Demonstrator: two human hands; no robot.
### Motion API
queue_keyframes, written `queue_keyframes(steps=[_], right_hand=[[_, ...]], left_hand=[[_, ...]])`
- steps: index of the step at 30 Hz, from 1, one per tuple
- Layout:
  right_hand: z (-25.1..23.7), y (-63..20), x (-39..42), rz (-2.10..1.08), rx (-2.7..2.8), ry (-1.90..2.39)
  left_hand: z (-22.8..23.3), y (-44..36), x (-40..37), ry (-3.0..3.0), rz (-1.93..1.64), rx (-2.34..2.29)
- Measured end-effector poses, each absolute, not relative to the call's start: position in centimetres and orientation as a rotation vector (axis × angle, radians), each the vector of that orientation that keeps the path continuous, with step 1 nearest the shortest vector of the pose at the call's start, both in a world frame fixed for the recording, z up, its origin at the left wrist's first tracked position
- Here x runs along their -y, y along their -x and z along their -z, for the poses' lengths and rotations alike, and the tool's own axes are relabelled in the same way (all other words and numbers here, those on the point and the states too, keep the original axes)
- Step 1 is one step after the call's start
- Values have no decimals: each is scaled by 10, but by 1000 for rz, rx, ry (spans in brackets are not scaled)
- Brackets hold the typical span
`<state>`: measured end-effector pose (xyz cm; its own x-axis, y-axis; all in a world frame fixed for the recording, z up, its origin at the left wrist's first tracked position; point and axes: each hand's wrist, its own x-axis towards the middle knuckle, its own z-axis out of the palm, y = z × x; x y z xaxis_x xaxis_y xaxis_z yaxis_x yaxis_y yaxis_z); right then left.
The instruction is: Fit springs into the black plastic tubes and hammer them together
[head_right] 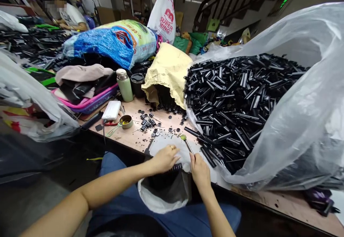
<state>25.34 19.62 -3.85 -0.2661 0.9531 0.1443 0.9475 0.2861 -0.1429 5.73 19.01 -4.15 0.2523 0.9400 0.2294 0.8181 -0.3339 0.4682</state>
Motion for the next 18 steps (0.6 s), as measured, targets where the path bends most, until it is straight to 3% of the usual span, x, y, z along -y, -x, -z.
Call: queue_keyframes(steps=[7, 18], right_hand=[[83, -264, -211, 292, 2383, 1519], [66, -249, -247, 79, 2336, 1401]], left_hand=[[18, 33, -335, -1527, -507, -2424], [38, 54, -401, -1465, -343, -2478]])
